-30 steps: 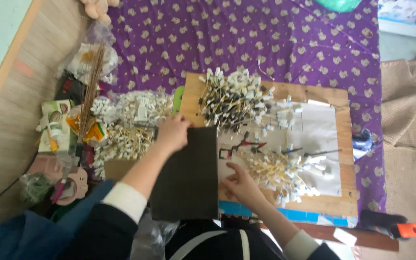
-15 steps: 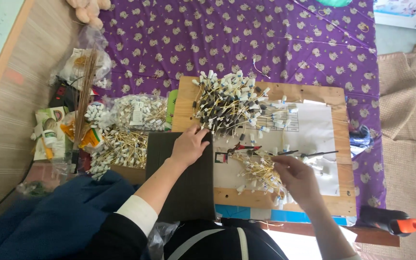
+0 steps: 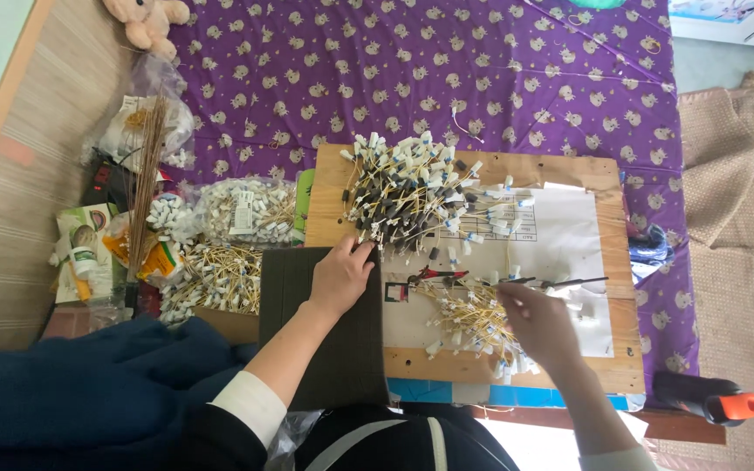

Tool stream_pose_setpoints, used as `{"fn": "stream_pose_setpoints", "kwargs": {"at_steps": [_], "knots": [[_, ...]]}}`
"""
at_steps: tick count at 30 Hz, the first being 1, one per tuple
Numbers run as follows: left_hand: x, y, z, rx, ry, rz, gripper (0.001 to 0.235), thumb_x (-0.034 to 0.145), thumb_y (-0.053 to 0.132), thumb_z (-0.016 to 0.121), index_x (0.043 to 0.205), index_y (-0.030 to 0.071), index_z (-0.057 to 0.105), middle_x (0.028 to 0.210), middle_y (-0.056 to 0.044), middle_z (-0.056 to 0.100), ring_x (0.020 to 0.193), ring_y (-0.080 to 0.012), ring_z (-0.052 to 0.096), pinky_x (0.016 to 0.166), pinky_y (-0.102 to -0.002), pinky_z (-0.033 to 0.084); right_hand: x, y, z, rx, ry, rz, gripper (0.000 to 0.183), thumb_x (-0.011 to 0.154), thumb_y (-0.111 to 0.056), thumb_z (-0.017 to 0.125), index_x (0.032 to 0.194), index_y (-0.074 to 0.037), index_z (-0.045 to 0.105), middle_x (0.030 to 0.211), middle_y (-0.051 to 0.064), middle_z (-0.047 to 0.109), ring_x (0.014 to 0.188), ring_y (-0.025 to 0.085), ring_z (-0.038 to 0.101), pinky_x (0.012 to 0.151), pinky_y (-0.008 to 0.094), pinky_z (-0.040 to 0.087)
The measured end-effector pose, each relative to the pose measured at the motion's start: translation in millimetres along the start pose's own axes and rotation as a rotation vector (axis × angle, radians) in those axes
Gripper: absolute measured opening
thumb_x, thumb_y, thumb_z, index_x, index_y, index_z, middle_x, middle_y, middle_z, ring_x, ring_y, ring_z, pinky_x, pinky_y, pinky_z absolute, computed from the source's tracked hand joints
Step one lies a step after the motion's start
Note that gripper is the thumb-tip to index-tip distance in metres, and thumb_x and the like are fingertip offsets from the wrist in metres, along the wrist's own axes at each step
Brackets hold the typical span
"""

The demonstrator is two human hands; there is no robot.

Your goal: Assembling small plastic components onto wire stems at a manual workstation

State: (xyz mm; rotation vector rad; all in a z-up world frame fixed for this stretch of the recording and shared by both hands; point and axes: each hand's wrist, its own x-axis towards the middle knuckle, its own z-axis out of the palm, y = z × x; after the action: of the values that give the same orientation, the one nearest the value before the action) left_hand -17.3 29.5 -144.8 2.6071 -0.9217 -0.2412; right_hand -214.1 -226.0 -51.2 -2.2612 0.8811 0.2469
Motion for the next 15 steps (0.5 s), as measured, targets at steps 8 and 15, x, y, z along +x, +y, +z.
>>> {"fn": "stream_pose_setpoints", "kwargs": {"at_steps": [8,15], "knots": [[8,10,-11,-0.077,-0.092,-0.123,0.038,0.09,0.029,0.06,0.128,0.022,0.057,0.117,-0.008,0.056,0.104,-0.0324,0.063,0.081,-0.043,0.057,13,-20,31,-0.361,-0.025,-0.26,0.021,0.092,-0.023,0.057,0.102,-0.017,0.074,0.107,0.005,0.073,0.087,0.033,0.072,0.074,0.042,0.058],[8,11,-13,-0.057,0.029,-0.088,0.026,0.088,0.035,0.062,0.111,0.024,0.067,0.097,-0.005,0.056,0.089,-0.031,0.067,0.072,-0.042,0.058,11,1,29,-0.103,0.052,-0.236,0.013,0.087,-0.021,0.063,0.095,-0.016,0.071,0.101,0.003,0.071,0.08,0.034,0.07,0.066,0.045,0.057]]}}
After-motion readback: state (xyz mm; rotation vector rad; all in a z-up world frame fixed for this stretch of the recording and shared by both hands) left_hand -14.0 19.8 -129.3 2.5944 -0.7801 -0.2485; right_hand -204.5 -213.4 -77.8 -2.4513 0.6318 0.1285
